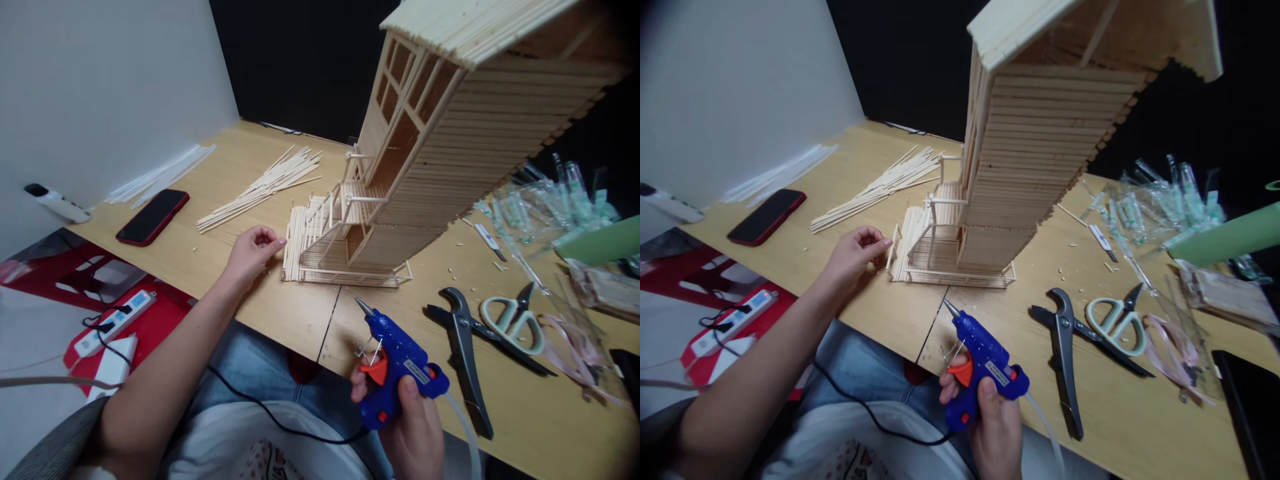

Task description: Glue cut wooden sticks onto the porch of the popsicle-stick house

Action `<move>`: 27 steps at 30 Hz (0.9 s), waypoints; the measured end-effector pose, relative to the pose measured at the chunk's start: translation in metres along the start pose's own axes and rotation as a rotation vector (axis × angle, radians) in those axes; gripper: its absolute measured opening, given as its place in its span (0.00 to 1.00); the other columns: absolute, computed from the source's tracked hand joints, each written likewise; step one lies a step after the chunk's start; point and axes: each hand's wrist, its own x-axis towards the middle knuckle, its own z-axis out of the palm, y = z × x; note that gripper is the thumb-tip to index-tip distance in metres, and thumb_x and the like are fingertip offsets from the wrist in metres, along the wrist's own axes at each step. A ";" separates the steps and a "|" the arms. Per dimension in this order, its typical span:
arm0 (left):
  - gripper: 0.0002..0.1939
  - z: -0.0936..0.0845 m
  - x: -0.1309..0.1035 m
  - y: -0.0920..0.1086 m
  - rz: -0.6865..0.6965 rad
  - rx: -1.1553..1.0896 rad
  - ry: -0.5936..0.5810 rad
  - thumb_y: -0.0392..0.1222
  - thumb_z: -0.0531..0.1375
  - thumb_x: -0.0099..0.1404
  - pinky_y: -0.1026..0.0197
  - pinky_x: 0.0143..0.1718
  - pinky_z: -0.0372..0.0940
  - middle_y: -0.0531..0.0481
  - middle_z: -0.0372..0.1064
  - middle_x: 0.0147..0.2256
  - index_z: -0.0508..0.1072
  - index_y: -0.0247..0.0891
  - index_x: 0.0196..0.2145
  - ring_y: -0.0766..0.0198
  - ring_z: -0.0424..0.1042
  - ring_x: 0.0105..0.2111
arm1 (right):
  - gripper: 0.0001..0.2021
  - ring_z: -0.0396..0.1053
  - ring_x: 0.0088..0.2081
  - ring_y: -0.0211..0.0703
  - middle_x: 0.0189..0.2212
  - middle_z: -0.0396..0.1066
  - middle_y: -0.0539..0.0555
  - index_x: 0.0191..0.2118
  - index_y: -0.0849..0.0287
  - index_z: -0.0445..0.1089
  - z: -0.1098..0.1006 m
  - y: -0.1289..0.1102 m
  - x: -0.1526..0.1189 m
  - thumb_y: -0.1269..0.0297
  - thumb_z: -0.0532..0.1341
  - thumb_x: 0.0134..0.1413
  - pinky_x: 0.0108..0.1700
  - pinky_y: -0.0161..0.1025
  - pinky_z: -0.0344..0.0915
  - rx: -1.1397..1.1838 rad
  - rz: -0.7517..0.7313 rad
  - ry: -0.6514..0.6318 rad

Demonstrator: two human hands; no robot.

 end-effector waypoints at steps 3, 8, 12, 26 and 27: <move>0.15 0.000 0.000 0.000 -0.007 -0.017 -0.004 0.44 0.71 0.50 0.66 0.16 0.53 0.57 0.63 0.18 0.67 0.39 0.26 0.70 0.60 0.15 | 0.20 0.77 0.30 0.44 0.32 0.80 0.59 0.44 0.59 0.78 -0.003 0.000 0.002 0.47 0.59 0.67 0.34 0.38 0.76 -0.028 -0.020 -0.032; 0.16 0.001 0.003 -0.001 0.008 -0.033 -0.010 0.44 0.71 0.49 0.65 0.18 0.53 0.57 0.64 0.18 0.67 0.39 0.26 0.70 0.61 0.16 | 0.20 0.77 0.29 0.44 0.31 0.80 0.58 0.43 0.60 0.78 -0.003 0.000 0.003 0.47 0.59 0.67 0.34 0.38 0.75 -0.041 -0.016 -0.020; 0.16 0.003 0.005 -0.002 0.007 -0.031 -0.009 0.44 0.71 0.49 0.66 0.18 0.53 0.57 0.63 0.18 0.67 0.39 0.26 0.71 0.61 0.16 | 0.20 0.77 0.29 0.43 0.31 0.80 0.58 0.43 0.60 0.78 -0.002 0.001 0.002 0.47 0.58 0.68 0.33 0.37 0.75 -0.038 -0.017 -0.024; 0.18 0.000 0.005 -0.004 -0.010 -0.054 -0.019 0.47 0.73 0.47 0.66 0.17 0.51 0.58 0.63 0.18 0.67 0.39 0.26 0.71 0.60 0.16 | 0.22 0.74 0.29 0.42 0.30 0.78 0.56 0.41 0.58 0.79 0.011 0.000 -0.003 0.42 0.62 0.63 0.34 0.37 0.72 -0.009 0.060 0.130; 0.19 0.000 0.005 -0.004 -0.010 -0.058 -0.019 0.47 0.73 0.47 0.66 0.18 0.51 0.58 0.63 0.18 0.67 0.39 0.26 0.71 0.60 0.16 | 0.22 0.74 0.29 0.42 0.30 0.78 0.56 0.40 0.58 0.79 0.012 -0.001 -0.003 0.42 0.62 0.62 0.34 0.37 0.72 -0.004 0.065 0.140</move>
